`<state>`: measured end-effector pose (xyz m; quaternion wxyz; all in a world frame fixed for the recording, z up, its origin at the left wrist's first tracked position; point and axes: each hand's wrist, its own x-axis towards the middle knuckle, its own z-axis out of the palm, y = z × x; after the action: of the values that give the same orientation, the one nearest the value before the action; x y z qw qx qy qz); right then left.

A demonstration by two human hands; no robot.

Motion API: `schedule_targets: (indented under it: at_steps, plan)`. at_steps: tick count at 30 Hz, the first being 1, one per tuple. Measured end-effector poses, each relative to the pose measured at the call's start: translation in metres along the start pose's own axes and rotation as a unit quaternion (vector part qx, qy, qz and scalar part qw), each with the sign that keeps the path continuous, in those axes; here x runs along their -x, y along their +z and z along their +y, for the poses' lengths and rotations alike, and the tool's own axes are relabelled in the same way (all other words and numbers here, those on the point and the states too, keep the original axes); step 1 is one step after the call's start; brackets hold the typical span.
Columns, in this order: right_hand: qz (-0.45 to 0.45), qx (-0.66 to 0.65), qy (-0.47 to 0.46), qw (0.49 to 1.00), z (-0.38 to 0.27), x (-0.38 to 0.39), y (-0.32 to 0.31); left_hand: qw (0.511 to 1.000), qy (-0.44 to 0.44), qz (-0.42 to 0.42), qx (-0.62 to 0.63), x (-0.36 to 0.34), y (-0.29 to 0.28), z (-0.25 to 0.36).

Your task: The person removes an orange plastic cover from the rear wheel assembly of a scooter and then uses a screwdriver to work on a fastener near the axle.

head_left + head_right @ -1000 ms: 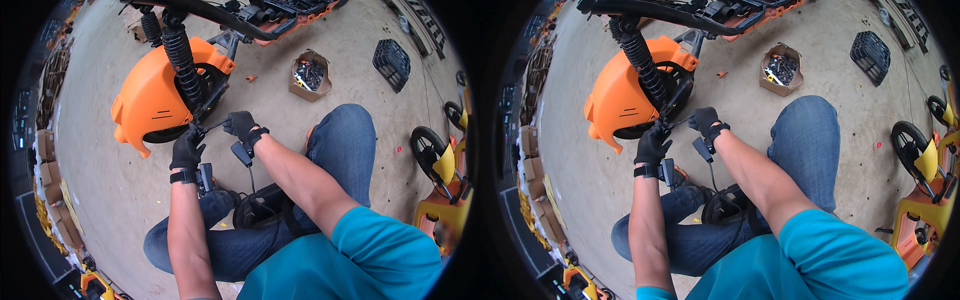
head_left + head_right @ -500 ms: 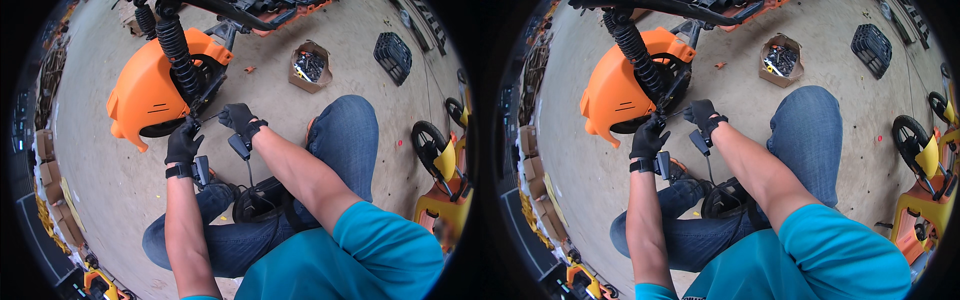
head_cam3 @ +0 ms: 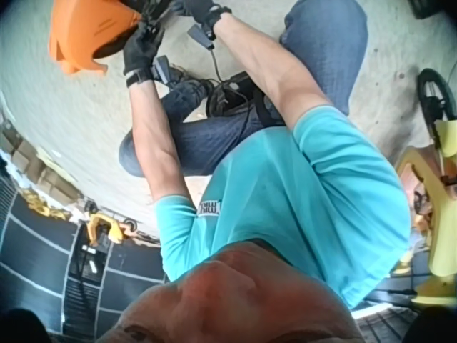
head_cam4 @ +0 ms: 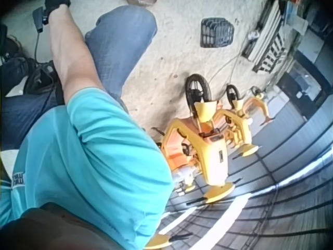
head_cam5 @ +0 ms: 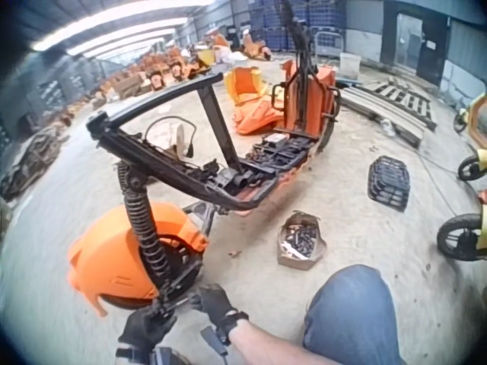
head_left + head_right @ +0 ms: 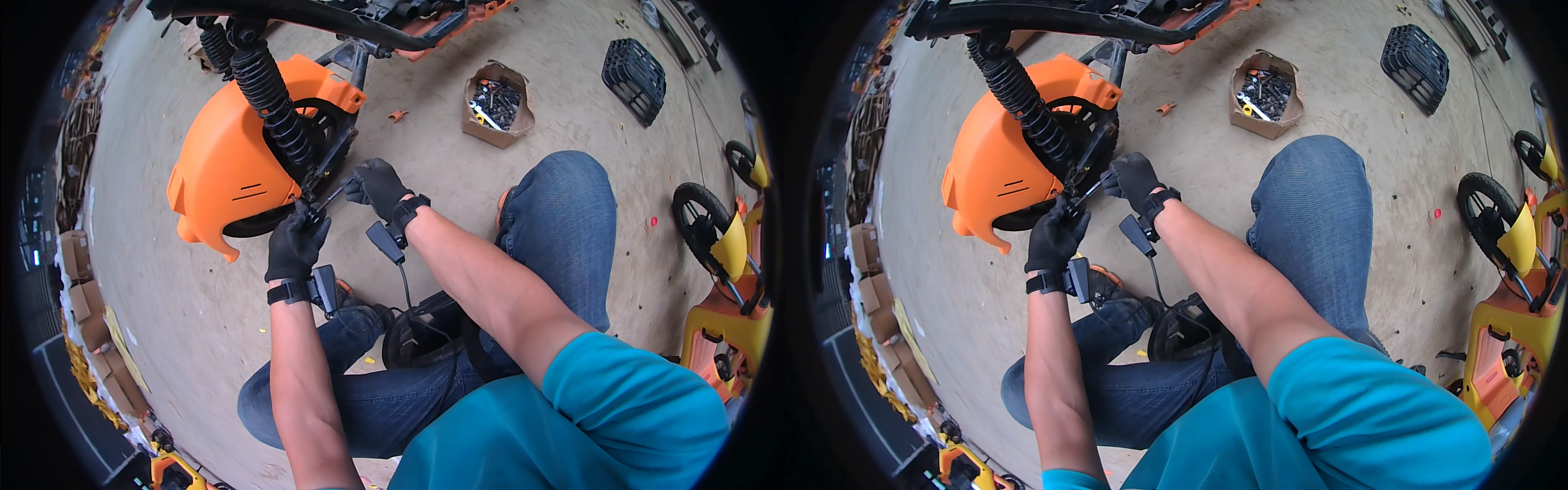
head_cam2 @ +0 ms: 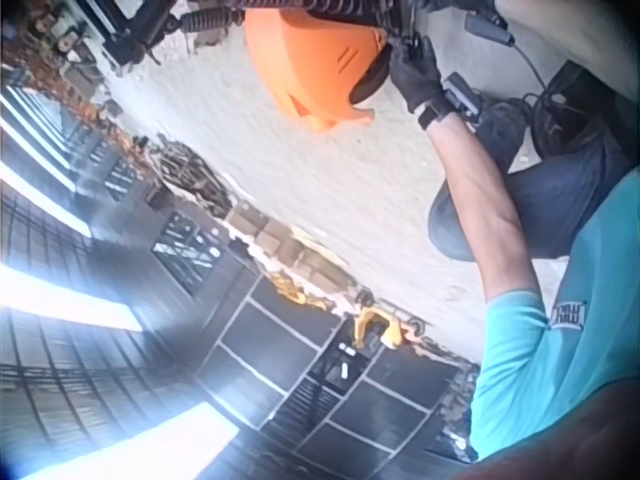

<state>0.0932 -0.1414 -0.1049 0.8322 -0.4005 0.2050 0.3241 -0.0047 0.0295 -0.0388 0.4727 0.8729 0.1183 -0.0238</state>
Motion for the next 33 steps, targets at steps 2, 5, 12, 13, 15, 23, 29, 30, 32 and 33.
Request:
schedule_targets:
  at_steps: [2, 5, 12, 13, 15, 23, 29, 30, 32, 33]
  plan:
    - [-0.017, 0.012, -0.012, 1.000, -0.005, 0.001, -0.003, 0.990, -0.064, 0.003, 0.125, -0.002, 0.000, -0.001]
    - [-0.046, 0.019, -0.027, 0.998, -0.017, 0.005, 0.000, 0.821, -0.243, 0.023, 0.516, -0.007, -0.003, -0.010]
    - [-0.074, 0.142, -0.100, 0.982, -0.041, 0.010, 0.010, 0.814, -0.250, 0.045, 0.523, -0.009, 0.005, -0.008]
    - [-0.070, 0.162, -0.105, 0.979, -0.042, 0.011, 0.012, 0.812, -0.250, 0.048, 0.525, -0.009, 0.005, -0.005]
    - [-0.064, 0.203, -0.115, 0.970, -0.044, 0.014, 0.017, 0.842, -0.216, 0.019, 0.493, -0.011, 0.003, -0.019]
    - [0.016, 0.333, -0.276, 0.902, -0.028, -0.002, 0.025, 0.903, -0.184, 0.014, 0.389, -0.007, 0.009, -0.012]
    - [-0.004, 0.277, -0.237, 0.931, -0.027, -0.008, 0.020, 0.831, -0.322, 0.053, 0.451, -0.009, 0.015, 0.031]
    - [-0.011, 0.262, -0.218, 0.940, -0.031, 0.001, 0.025, 0.837, -0.317, 0.054, 0.442, -0.008, 0.013, 0.031]
    - [-0.026, 0.231, -0.176, 0.957, -0.042, 0.024, 0.040, 0.849, -0.312, 0.059, 0.422, -0.006, 0.009, 0.024]
    - [-0.006, 0.267, -0.207, 0.941, -0.042, 0.020, 0.037, 0.849, -0.302, 0.050, 0.431, -0.008, 0.011, 0.022]
